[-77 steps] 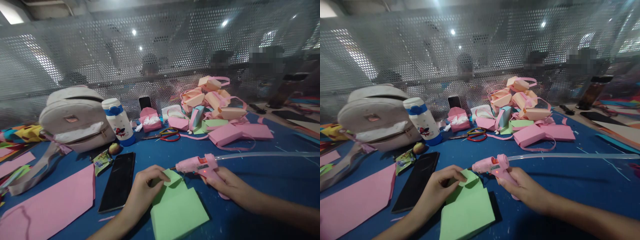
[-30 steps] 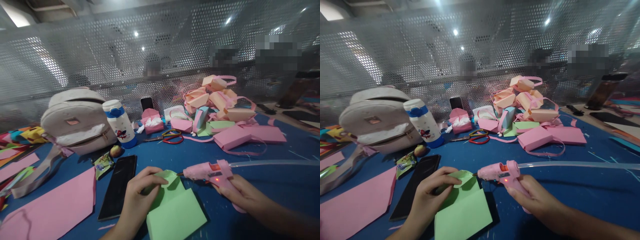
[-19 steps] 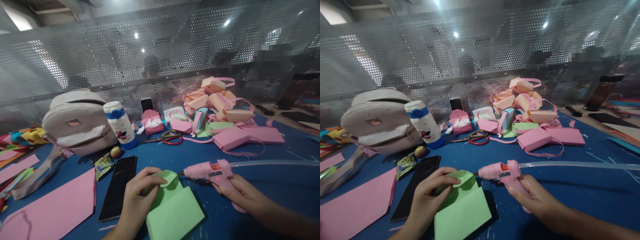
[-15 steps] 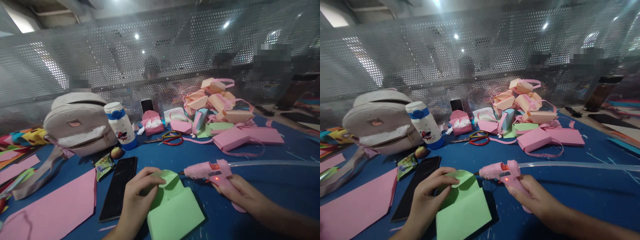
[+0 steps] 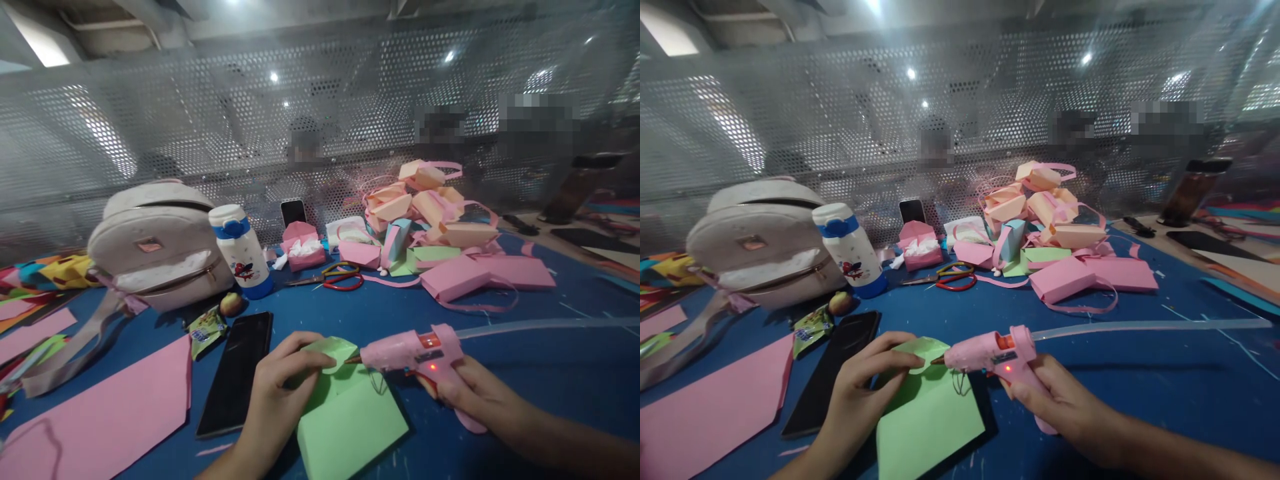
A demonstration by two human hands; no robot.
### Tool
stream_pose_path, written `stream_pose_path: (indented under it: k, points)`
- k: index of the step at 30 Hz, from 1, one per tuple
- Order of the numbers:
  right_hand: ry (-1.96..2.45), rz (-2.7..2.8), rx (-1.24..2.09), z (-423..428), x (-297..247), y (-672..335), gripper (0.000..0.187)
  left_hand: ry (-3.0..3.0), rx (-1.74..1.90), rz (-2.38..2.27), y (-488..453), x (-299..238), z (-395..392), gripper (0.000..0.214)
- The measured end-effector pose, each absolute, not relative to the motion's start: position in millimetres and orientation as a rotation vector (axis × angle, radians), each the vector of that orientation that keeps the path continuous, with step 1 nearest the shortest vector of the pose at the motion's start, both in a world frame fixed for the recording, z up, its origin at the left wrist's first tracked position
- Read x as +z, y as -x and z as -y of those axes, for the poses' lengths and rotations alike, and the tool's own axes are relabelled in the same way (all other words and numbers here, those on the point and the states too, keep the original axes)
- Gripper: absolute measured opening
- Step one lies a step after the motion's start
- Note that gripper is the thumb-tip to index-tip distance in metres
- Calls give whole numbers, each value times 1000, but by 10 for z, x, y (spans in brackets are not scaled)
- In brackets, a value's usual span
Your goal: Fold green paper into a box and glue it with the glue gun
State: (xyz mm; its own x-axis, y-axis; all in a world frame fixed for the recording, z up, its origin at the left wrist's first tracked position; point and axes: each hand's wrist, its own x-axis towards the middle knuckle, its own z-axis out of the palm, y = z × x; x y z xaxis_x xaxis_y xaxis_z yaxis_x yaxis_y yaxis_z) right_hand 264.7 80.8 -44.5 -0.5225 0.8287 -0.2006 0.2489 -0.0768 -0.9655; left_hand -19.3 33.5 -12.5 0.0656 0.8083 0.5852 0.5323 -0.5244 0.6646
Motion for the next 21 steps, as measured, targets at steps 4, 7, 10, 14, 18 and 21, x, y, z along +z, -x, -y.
stream_pose_path:
  k: [4,7,10,14,18,21]
  points:
    - [1119,1775,1685,-814,-466,-2647,63,-2074,1434,-1336,184,-129,-325,28]
    - [1107,1782,1691,-823,-471,-2645,59,-2075,1435,-1331,182,-130,-325,28]
    - [1123,1772,1689,-824,-465,-2637,58,-2087,1437,-1329,187,-135,-330,28]
    - [1197,1719,1612,-776,-404,-2607,61,-2087,1434,-1324,198,-143,-325,29]
    - [1259,1662,1541,-728,-341,-2577,65,-2074,1442,-1329,200,-140,-314,29]
    - [1277,1656,1522,-732,-357,-2585,66,-2074,1458,-1339,197,-129,-311,29]
